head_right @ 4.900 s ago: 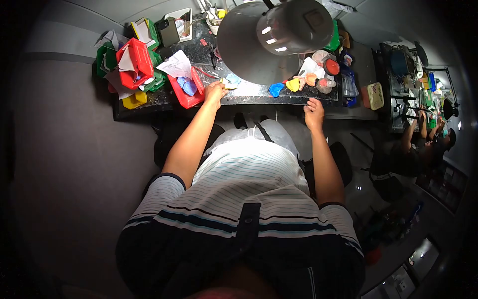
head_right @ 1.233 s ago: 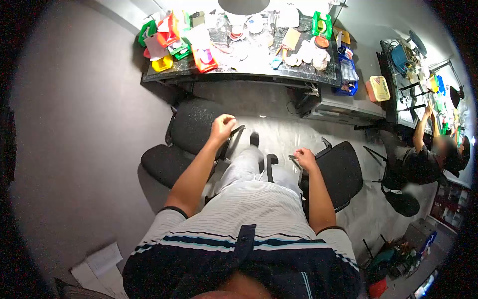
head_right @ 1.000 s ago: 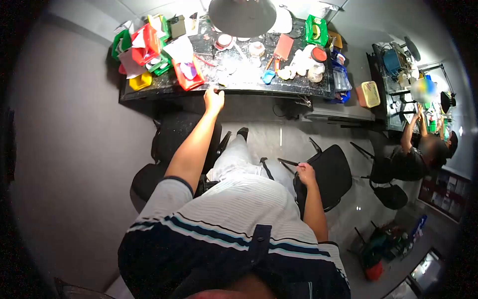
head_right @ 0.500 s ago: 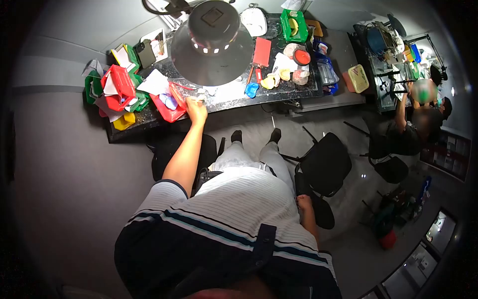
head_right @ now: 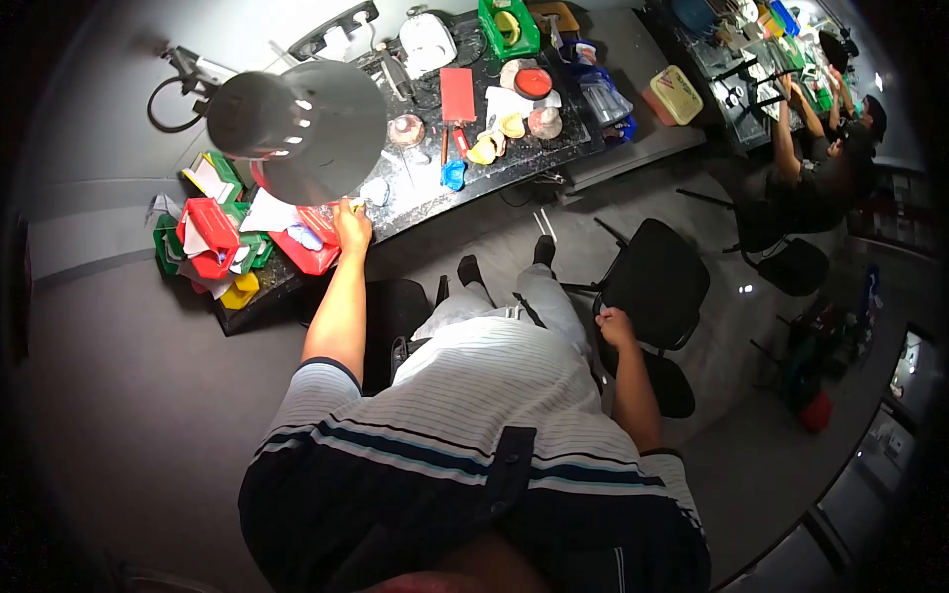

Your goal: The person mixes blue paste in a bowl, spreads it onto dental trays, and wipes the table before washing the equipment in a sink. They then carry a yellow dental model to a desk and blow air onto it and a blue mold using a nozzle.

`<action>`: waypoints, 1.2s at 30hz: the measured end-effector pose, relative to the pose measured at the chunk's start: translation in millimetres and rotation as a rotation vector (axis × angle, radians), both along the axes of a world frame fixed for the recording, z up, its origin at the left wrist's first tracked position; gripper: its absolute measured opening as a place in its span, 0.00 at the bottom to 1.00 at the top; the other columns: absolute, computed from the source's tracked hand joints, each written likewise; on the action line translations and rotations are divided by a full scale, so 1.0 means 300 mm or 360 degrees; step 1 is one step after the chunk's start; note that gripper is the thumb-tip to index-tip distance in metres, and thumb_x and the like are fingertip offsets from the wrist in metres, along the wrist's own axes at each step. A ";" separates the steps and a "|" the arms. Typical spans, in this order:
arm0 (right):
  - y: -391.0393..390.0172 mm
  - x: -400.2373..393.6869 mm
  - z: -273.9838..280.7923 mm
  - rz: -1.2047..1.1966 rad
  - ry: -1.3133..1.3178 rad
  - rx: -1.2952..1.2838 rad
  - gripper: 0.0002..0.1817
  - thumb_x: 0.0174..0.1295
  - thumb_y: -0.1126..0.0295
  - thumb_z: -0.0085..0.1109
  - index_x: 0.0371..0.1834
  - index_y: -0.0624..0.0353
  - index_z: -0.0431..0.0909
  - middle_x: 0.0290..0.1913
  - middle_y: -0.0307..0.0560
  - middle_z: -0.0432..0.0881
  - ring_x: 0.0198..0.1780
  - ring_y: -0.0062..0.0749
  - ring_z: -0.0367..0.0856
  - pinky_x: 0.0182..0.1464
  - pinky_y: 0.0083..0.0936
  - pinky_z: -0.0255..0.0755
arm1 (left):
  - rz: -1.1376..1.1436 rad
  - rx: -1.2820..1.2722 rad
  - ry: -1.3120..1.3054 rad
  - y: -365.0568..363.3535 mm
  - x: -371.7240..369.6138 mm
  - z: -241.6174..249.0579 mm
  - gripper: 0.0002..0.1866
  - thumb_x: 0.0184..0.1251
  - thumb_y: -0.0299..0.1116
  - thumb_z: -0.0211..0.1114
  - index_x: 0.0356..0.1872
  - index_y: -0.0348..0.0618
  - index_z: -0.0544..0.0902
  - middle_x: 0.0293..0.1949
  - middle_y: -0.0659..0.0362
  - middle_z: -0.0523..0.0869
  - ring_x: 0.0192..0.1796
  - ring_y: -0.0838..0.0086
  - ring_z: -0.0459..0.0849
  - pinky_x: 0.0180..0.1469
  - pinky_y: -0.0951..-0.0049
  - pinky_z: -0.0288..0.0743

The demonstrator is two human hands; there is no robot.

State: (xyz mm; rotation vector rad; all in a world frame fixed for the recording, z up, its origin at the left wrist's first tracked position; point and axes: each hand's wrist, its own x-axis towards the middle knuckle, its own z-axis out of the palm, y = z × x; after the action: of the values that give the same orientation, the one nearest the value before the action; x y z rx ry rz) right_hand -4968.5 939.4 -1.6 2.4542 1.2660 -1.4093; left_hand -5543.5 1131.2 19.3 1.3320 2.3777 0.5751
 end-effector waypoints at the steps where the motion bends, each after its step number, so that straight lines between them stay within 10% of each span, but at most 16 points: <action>1: -0.004 0.032 -0.055 0.0099 -0.0028 0.0077 0.10 0.59 0.69 0.64 0.41 0.62 0.80 0.31 0.45 0.85 0.29 0.25 0.82 0.35 0.25 0.75 | 0.0028 0.0030 0.0042 -0.011 0.004 0.002 0.12 0.60 0.25 0.63 0.44 0.35 0.77 0.46 0.45 0.76 0.52 0.48 0.76 0.54 0.55 0.70; 8: 0.194 0.062 -0.061 0.0180 0.0074 0.0077 0.11 0.59 0.69 0.64 0.42 0.62 0.80 0.33 0.45 0.85 0.31 0.27 0.82 0.37 0.26 0.76 | 0.0058 0.0550 0.0025 -0.065 0.011 -0.029 0.08 0.63 0.23 0.60 0.42 0.32 0.76 0.30 0.50 0.82 0.37 0.54 0.82 0.41 0.62 0.75; 12: 0.375 0.068 -0.100 0.0280 0.0280 0.0066 0.12 0.59 0.69 0.65 0.42 0.64 0.80 0.34 0.46 0.85 0.32 0.25 0.81 0.37 0.25 0.75 | 0.0571 0.0708 -0.2102 -0.074 0.124 0.093 0.05 0.71 0.27 0.55 0.43 0.39 0.75 0.33 0.58 0.80 0.29 0.71 0.80 0.27 0.74 0.75; 18: 0.727 -0.055 -0.457 0.0401 0.0415 0.0572 0.38 0.49 0.55 0.73 0.61 0.62 0.68 0.54 0.56 0.79 0.55 0.41 0.79 0.55 0.34 0.73 | 0.0457 0.0956 -0.2938 -0.166 0.395 0.445 0.05 0.64 0.29 0.57 0.39 0.41 0.77 0.42 0.52 0.78 0.36 0.60 0.78 0.32 0.70 0.76; 24: 1.070 -0.313 -0.541 0.0413 0.0250 0.0086 0.36 0.46 0.58 0.74 0.56 0.68 0.73 0.58 0.62 0.76 0.59 0.52 0.75 0.60 0.35 0.69 | 0.0658 0.1147 -0.2861 -0.312 0.498 0.713 0.10 0.65 0.29 0.58 0.45 0.45 0.70 0.41 0.57 0.73 0.36 0.72 0.70 0.28 0.79 0.67; 32: 0.910 -0.219 -0.449 0.0273 0.0104 0.0756 0.32 0.51 0.41 0.65 0.35 0.65 0.81 0.36 0.66 0.81 0.41 0.65 0.78 0.44 0.46 0.71 | 0.1036 0.1112 -0.2469 -0.567 0.480 0.669 0.08 0.71 0.34 0.59 0.45 0.46 0.72 0.38 0.60 0.78 0.35 0.72 0.77 0.31 0.78 0.71; 36: 0.789 -0.101 -0.193 0.0278 0.0774 0.0974 0.26 0.61 0.47 0.59 0.24 0.62 0.80 0.21 0.47 0.78 0.25 0.36 0.77 0.32 0.33 0.68 | 0.1450 0.0944 -0.2455 -0.738 0.441 0.435 0.16 0.72 0.36 0.57 0.58 0.49 0.73 0.40 0.60 0.85 0.36 0.71 0.81 0.35 0.75 0.76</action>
State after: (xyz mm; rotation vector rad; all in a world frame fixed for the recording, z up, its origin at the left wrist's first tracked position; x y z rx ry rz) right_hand -4998.7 1176.0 -59.4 2.2796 2.2439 -1.8562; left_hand -5411.3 909.9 149.8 -0.3481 1.2504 1.7562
